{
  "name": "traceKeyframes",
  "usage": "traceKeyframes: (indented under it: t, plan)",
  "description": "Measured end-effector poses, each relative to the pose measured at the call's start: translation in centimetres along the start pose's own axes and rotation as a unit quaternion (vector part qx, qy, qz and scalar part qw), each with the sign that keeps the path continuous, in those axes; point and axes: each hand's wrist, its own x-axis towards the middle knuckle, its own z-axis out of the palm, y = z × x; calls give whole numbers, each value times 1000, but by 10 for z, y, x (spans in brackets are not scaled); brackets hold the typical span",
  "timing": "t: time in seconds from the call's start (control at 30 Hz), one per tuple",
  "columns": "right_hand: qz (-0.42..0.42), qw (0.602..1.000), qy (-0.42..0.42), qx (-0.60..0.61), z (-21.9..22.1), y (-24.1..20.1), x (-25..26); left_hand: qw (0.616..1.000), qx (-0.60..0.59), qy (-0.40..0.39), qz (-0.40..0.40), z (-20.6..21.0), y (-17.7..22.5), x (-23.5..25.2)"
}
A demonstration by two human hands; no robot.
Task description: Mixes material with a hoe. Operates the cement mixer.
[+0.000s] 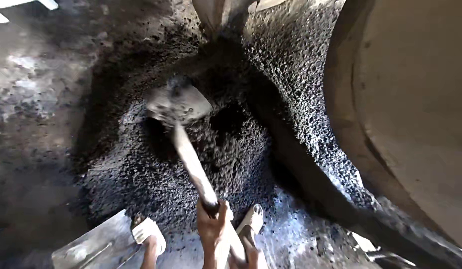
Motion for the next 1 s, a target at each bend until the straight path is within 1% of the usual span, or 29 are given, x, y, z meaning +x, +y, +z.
traceKeyframes:
  t: [0.03,0.07,0.1,0.13,0.17,0.2,0.23,0.27,0.33,0.4,0.47,0.53,0.6,0.67,0.7,0.73,0.8,0.83,0.87,0.9,0.93,0.97,1.0]
  plan:
    - [-52,999,1,-3,-2,-6,39,998,17,28,45,6,6,13]
    - [-88,996,-18,-5,-9,-20,87,994,40,60,82,18,12,36]
    - [-100,993,-62,-8,-20,-37,135,987,64,88,118,31,19,68]
    - [-96,990,-101,-17,-30,-53,178,982,89,102,131,45,24,102]
    - [-72,988,-129,-34,-37,-63,212,982,105,104,117,58,25,137]
    - [-33,988,-141,-53,-38,-68,234,986,117,87,76,69,21,167]
    - [13,988,-140,-57,-34,-63,238,989,131,57,23,75,10,186]
    - [57,988,-133,-48,-26,-50,228,989,142,19,-26,79,-8,190]
    - [114,988,-107,6,-12,-22,186,979,174,-49,-92,78,-31,164]
    - [128,986,-81,61,-6,-21,141,978,163,-74,-109,66,-30,128]
    - [149,983,-67,84,-1,-26,77,977,134,-100,-133,40,-31,76]
    - [149,983,-52,91,4,-28,10,976,96,-125,-147,10,-28,15]
    - [131,986,-38,98,10,-25,-51,979,76,-127,-138,-20,-26,-41]
    - [90,993,-23,77,9,-17,-81,987,62,-111,-102,-33,-25,-73]
    - [64,996,-10,62,7,-11,-80,991,48,-98,-74,-33,-23,-77]
    - [36,998,3,41,2,-7,-65,995,30,-90,-38,-26,-17,-71]
    - [-19,1000,19,-9,-26,-6,1,996,-5,-83,44,10,0,-36]
    - [-33,999,19,-23,-43,-7,34,994,-12,-84,71,33,4,-16]
    - [-34,999,16,-31,-59,-4,66,993,-14,-93,78,59,4,7]
    - [-23,999,17,-32,-71,4,95,992,-7,-106,63,86,-3,31]
    - [7,1000,13,-22,-77,17,114,992,11,-123,31,109,-19,50]
    - [48,999,10,4,-76,33,122,988,37,-147,-9,128,-43,64]
    - [99,994,10,45,-70,48,119,981,75,-174,-51,140,-68,70]
